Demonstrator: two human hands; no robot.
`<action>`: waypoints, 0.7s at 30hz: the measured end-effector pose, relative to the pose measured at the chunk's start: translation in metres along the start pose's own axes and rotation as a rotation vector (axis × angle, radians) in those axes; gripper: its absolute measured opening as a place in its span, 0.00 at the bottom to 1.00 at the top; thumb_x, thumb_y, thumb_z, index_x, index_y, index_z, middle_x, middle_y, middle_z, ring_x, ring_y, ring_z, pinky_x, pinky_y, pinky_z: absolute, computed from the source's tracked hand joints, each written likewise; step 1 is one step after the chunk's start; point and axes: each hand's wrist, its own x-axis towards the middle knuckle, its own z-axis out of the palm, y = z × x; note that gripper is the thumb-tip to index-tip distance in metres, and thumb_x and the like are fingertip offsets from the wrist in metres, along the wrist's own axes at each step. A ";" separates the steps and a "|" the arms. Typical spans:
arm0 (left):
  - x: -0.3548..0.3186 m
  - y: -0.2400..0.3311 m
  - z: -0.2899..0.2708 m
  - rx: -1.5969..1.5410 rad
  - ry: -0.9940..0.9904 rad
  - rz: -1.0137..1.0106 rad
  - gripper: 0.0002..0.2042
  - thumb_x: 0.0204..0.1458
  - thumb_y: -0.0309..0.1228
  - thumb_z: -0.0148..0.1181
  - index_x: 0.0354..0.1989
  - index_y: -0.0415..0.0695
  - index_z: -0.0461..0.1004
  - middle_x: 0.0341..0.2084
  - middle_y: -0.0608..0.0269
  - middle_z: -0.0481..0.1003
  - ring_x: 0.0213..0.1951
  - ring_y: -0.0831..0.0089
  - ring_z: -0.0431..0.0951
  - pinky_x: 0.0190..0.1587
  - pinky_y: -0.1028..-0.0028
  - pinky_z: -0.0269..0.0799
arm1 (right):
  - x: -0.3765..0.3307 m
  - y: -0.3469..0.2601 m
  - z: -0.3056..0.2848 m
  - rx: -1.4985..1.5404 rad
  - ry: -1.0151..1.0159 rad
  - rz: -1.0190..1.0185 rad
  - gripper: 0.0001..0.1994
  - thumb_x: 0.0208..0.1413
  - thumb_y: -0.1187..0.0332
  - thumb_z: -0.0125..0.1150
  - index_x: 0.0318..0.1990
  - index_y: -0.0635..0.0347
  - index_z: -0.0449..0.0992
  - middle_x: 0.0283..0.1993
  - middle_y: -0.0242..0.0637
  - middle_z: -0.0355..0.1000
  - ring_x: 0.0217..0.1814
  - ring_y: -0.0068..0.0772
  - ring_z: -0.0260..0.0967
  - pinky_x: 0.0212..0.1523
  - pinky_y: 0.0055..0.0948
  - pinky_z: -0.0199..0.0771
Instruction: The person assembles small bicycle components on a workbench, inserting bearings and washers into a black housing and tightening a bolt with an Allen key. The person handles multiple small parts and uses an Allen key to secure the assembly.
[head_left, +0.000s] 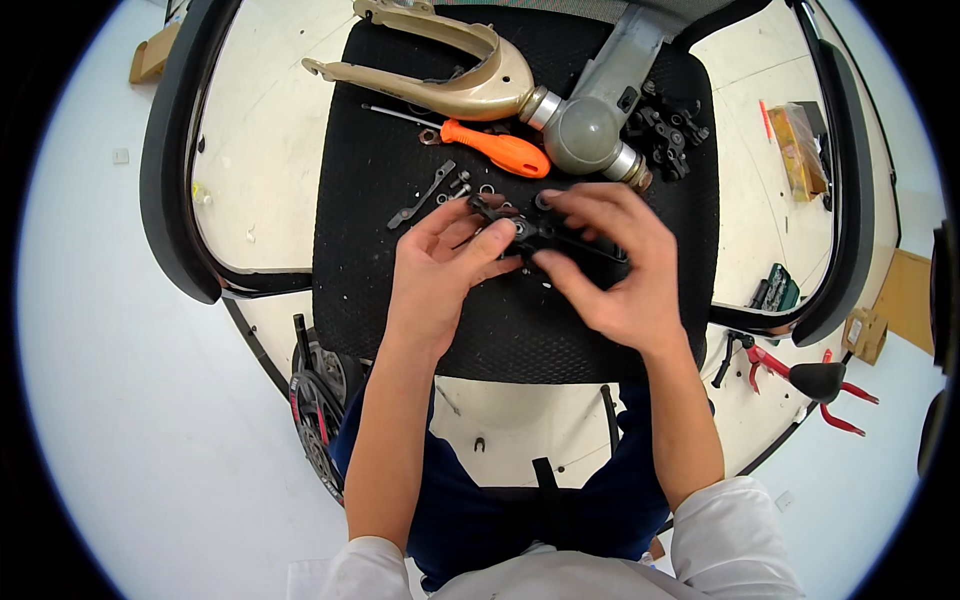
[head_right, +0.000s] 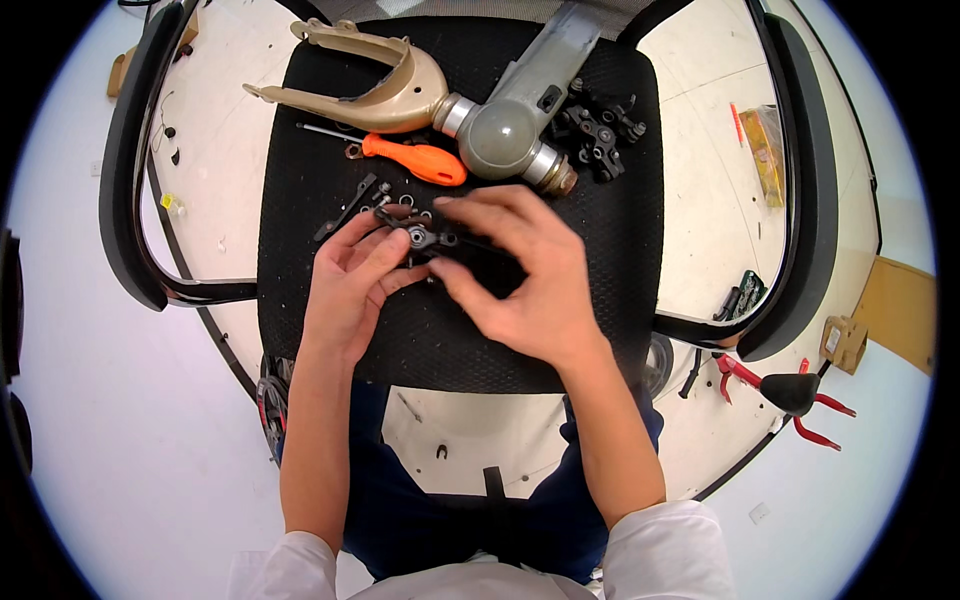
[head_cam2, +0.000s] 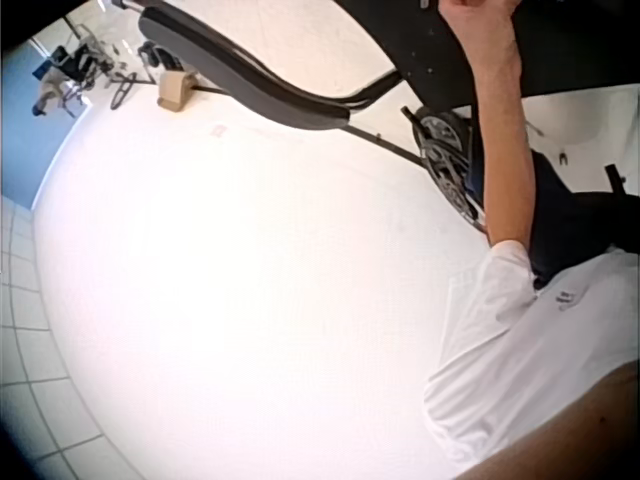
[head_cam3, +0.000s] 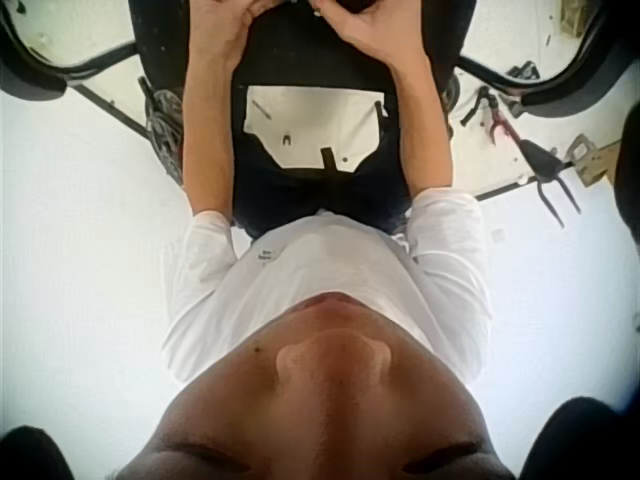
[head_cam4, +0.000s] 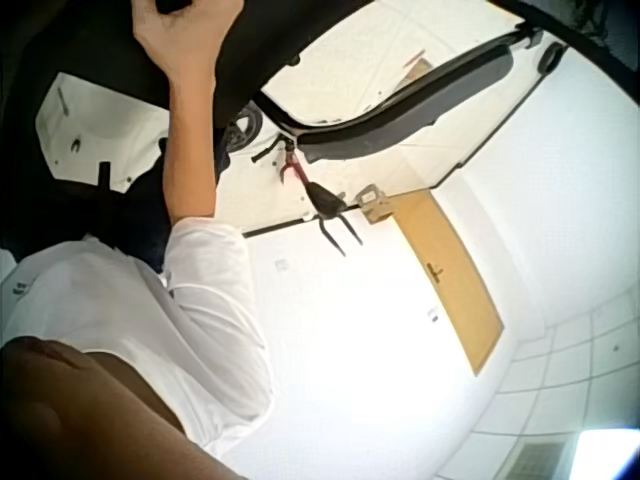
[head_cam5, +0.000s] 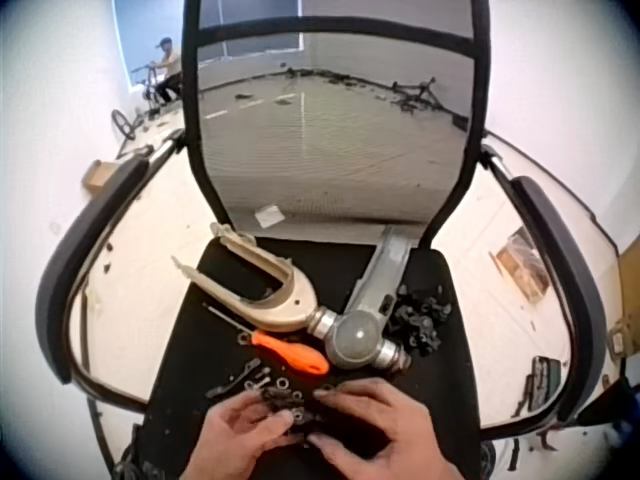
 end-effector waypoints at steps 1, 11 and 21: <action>0.000 -0.002 0.000 0.007 -0.024 -0.001 0.17 0.54 0.26 0.64 0.52 0.34 0.73 0.44 0.54 0.77 0.42 0.71 0.80 0.45 0.68 0.82 | -0.003 0.006 0.006 -0.010 -0.022 -0.011 0.15 0.43 0.73 0.71 0.42 0.61 0.82 0.41 0.41 0.77 0.40 0.36 0.77 0.41 0.27 0.76; 0.000 -0.006 0.004 0.027 -0.041 0.029 0.18 0.58 0.19 0.56 0.57 0.29 0.68 0.49 0.49 0.75 0.47 0.67 0.79 0.49 0.68 0.81 | -0.004 0.017 0.014 0.033 0.007 0.062 0.10 0.44 0.75 0.71 0.36 0.66 0.81 0.31 0.40 0.77 0.30 0.34 0.76 0.32 0.25 0.74; -0.003 -0.015 0.011 0.186 -0.043 0.315 0.18 0.57 0.17 0.55 0.57 0.26 0.68 0.46 0.49 0.76 0.48 0.70 0.78 0.49 0.70 0.81 | -0.006 0.014 0.012 0.019 0.022 0.085 0.08 0.44 0.78 0.71 0.32 0.69 0.79 0.31 0.40 0.77 0.33 0.29 0.76 0.38 0.24 0.74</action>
